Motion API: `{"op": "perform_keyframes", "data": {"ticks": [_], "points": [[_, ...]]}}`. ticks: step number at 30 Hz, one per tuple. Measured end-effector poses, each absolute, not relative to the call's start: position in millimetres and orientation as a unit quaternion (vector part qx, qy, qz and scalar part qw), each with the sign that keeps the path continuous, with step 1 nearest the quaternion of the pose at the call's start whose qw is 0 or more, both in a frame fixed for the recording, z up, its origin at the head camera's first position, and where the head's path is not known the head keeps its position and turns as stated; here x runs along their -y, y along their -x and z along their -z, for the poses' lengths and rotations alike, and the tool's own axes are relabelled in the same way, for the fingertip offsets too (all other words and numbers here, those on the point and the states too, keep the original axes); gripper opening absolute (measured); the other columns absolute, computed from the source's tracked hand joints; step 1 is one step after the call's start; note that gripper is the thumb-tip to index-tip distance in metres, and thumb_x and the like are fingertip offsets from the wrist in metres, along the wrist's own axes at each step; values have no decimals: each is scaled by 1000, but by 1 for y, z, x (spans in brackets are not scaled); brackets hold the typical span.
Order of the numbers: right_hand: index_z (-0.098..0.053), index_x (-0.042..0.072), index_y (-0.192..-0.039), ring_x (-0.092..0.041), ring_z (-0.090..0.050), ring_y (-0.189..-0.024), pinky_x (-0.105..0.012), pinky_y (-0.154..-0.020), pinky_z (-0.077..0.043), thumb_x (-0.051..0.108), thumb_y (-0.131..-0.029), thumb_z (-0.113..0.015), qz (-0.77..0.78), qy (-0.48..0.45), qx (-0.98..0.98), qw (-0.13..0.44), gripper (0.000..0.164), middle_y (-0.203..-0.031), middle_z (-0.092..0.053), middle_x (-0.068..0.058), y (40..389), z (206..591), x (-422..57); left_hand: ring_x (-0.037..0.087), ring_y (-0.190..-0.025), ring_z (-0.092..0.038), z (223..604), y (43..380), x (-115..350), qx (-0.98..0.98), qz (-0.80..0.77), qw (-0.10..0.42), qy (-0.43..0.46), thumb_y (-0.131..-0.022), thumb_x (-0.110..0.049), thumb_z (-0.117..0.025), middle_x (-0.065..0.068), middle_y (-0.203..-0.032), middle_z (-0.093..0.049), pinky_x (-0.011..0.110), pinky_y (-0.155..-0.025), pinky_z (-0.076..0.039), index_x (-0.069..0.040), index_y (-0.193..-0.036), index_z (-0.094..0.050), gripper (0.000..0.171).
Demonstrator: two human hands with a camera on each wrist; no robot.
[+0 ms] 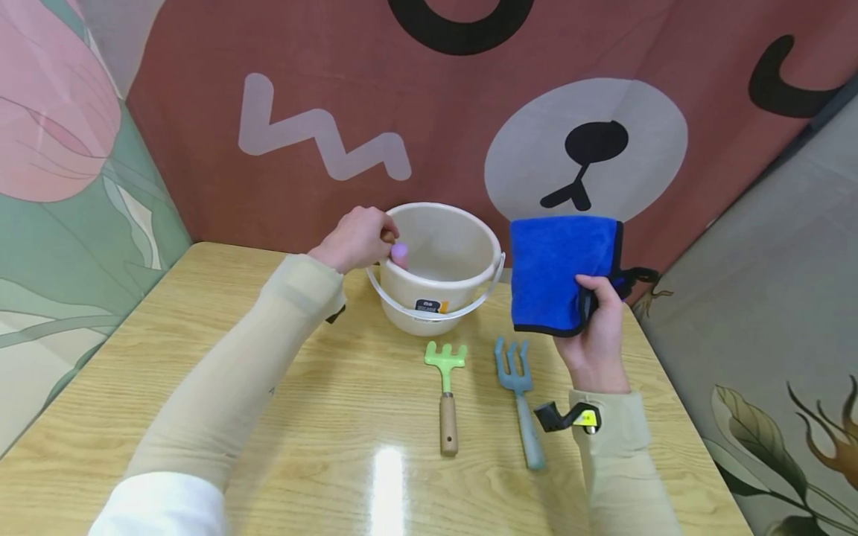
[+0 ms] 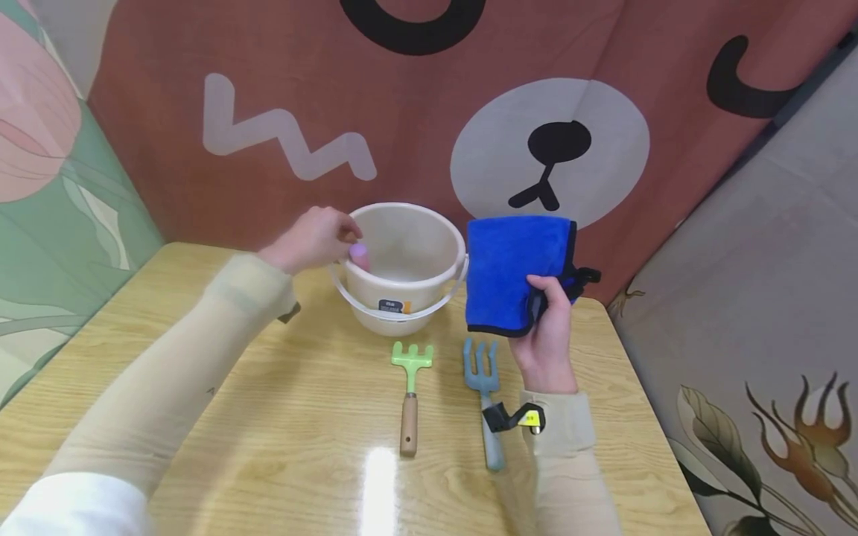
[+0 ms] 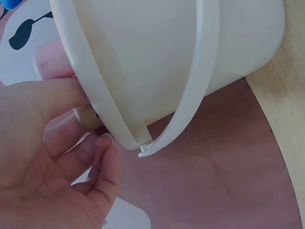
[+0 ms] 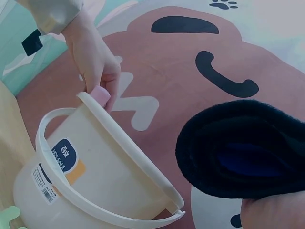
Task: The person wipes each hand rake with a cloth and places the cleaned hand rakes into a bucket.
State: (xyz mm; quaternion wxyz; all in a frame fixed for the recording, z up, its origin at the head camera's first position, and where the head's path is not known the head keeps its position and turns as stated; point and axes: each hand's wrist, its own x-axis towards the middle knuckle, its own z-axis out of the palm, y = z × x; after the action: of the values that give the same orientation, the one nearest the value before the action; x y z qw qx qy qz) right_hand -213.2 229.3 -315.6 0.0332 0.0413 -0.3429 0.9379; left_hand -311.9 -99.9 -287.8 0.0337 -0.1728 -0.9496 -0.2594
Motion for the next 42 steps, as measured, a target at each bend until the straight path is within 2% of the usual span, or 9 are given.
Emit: {"op": "perform_keyframes", "data": {"ticks": [4,14,22,28,33,36,39,42], "points": [[-38,14,-135,-23,-67,-98,-34,-80,-59,7,-102,-49,-942,-48,329,34,36,-119,-60,-6,213,316,-229,29,-101,-62,288,312,100,949,258,32,176,-91,-12,-64,12,-107,-75,41,-90,-50,-3,-110,-78,25],[-38,13,-134,-23,-67,-97,-34,-79,-59,7,-102,-48,-942,-53,330,34,35,-119,-60,-6,213,317,-228,29,-103,-62,288,314,100,951,252,20,176,-93,-14,-62,12,-111,-76,42,-92,-50,-2,-115,-77,29],[-39,12,-134,-23,-67,-98,-35,-79,-59,5,-101,-48,-941,-53,333,37,35,-119,-60,-6,213,317,-228,27,-89,-61,288,314,101,949,266,25,166,-99,-22,-50,11,-103,-72,39,-80,-49,-4,-112,-75,33],[-37,14,-137,-22,-66,-101,-34,-81,-59,8,-102,-49,-936,-47,348,38,37,-123,-58,-6,213,316,-228,28,-103,-61,279,312,102,944,286,63,156,-104,-29,-45,13,-119,-69,44,-93,-50,-1,-128,-66,42],[-28,22,-146,-22,-50,-125,-35,-93,-55,16,-102,-50,-917,-28,396,39,51,-146,-41,-3,213,314,-228,27,-101,-63,268,307,102,937,291,107,163,-104,-31,-49,13,-118,-70,44,-93,-52,-2,-126,-68,41],[-23,26,-149,-23,-40,-135,-36,-97,-52,20,-101,-51,-910,-17,413,36,55,-153,-33,-3,213,313,-228,26,-100,-64,262,304,101,935,289,125,165,-104,-33,-50,12,-117,-71,44,-92,-53,-4,-125,-69,41],[-23,26,-148,-23,-41,-135,-36,-97,-52,19,-101,-51,-912,-15,409,36,55,-153,-34,-2,213,313,-228,25,-100,-65,257,301,101,933,286,139,168,-103,-36,-50,10,-117,-72,44,-91,-53,-6,-124,-70,41],[-27,23,-146,-21,-50,-124,-34,-92,-54,16,-101,-52,-920,-18,389,36,52,-146,-40,-2,213,314,-229,23,-102,-66,252,295,98,933,282,146,169,-102,-38,-52,7,-117,-72,45,-89,-54,-9,-123,-71,40]]}}
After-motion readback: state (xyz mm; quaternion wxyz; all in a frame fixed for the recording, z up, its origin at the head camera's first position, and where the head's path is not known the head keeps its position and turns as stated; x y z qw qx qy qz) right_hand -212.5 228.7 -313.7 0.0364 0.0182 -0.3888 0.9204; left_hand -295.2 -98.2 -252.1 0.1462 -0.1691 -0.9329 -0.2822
